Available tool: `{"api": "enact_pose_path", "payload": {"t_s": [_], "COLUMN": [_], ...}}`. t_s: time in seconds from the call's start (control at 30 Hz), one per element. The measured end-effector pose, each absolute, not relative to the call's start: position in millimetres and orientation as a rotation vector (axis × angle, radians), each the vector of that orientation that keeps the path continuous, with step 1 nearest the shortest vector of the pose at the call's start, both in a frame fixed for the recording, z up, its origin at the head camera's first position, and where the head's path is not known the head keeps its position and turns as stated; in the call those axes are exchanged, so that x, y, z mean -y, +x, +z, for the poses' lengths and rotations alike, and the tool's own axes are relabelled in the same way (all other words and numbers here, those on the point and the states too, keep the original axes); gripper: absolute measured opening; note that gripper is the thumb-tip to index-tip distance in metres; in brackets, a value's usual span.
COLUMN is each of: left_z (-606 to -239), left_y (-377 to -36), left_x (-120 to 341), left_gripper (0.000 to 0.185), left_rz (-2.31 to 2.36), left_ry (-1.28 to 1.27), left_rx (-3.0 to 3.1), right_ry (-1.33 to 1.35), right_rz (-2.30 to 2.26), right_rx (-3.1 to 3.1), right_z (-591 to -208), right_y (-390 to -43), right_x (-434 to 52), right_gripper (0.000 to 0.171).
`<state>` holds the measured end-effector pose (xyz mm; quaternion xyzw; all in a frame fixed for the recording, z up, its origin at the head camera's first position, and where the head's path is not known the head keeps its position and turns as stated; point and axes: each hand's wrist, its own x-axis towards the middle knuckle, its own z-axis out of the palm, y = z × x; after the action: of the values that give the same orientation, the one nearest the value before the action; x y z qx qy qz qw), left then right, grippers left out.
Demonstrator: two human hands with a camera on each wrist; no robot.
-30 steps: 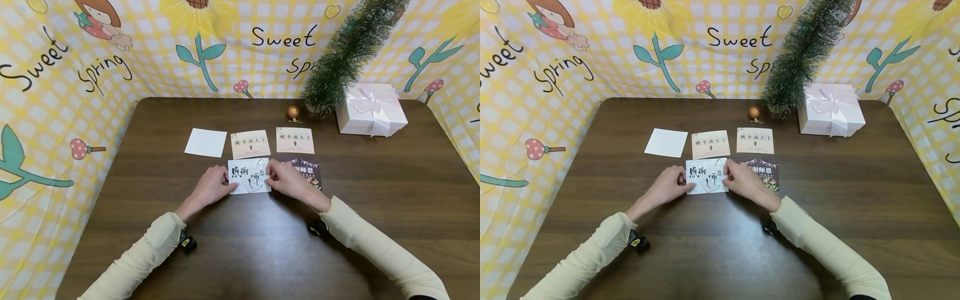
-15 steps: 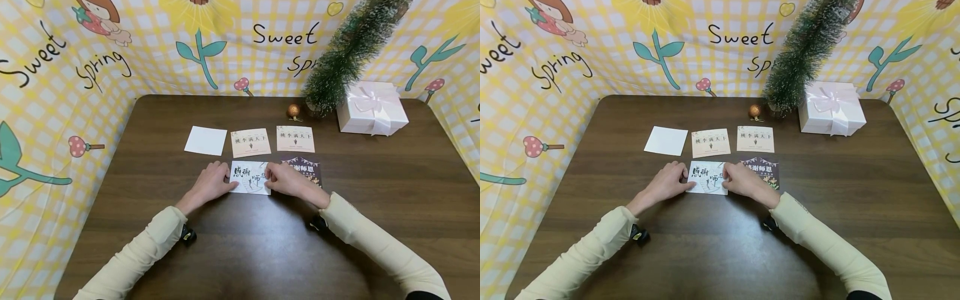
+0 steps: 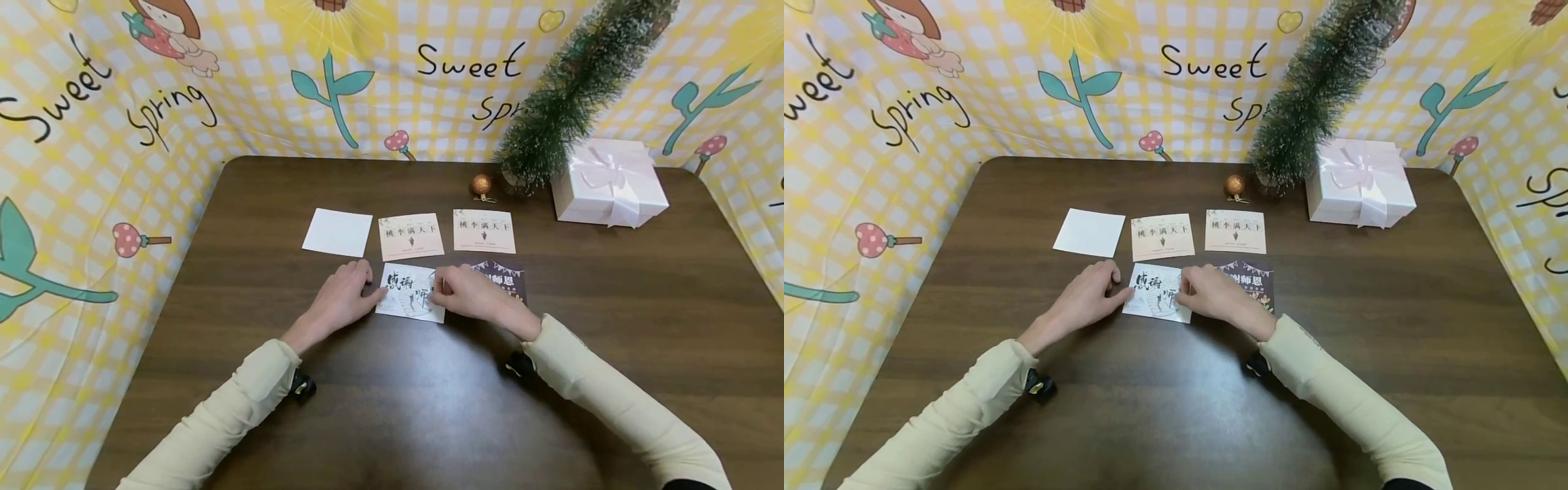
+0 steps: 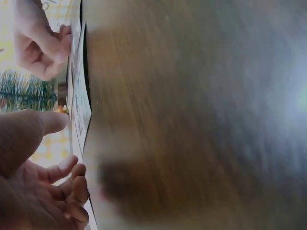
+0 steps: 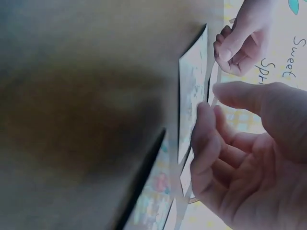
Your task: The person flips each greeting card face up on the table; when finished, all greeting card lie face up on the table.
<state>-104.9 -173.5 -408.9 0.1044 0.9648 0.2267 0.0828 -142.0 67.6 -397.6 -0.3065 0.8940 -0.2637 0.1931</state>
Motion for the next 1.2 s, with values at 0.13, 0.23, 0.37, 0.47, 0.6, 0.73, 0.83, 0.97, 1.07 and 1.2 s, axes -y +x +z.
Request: {"api": "enact_pose_path", "payload": {"t_s": [0.13,0.23,0.37,0.47,0.6,0.73,0.83,0.97,1.07,1.2], "left_z": [-407.1,-406.8,-406.4,-406.8,-406.7,-404.8,-406.0,-407.7,-408.9,-408.4], "left_y": [-113.4,-126.6,-148.6,-164.3,-180.5,-188.2,-189.2,-191.3,-193.4,-195.7], "left_x": [188.9,205.7,232.7,252.6,272.2,281.3,283.0,283.3,282.8,282.3], "left_gripper": [0.022,0.016,0.021,0.029,0.035,0.038,0.041,0.043,0.044,0.045], "left_rz": [0.707,0.643,0.490,0.406,0.342,0.285,0.255,0.231,0.207,0.184], "left_ry": [0.400,0.499,0.513,0.464,0.400,0.369,0.382,0.418,0.438,0.435], "left_rx": [-2.984,-3.090,-3.160,-3.141,-3.101,-3.065,-3.045,-3.017,-2.992,-2.977], "right_ry": [-0.902,-0.982,-1.138,-1.238,-1.289,-1.302,-1.309,-1.309,-1.318,-1.329], "right_rz": [-0.774,-0.762,-0.681,-0.598,-0.467,-0.340,-0.281,-0.219,-0.176,-0.122], "right_rx": [-2.612,-2.678,-2.751,-2.759,-2.723,-2.673,-2.646,-2.631,-2.622,-2.615], "right_z": [-394.0,-393.3,-395.1,-396.9,-396.7,-395.5,-396.7,-397.2,-396.7,-395.5], "right_y": [-149.9,-157.5,-171.1,-182.7,-197.2,-207.9,-211.0,-213.3,-214.5,-215.6], "right_x": [-55.9,-42.5,-18.9,1.0,27.3,46.8,54.5,60.7,64.0,68.3], "right_gripper": [0.014,0.013,0.033,0.047,0.060,0.068,0.070,0.073,0.076,0.079]}}
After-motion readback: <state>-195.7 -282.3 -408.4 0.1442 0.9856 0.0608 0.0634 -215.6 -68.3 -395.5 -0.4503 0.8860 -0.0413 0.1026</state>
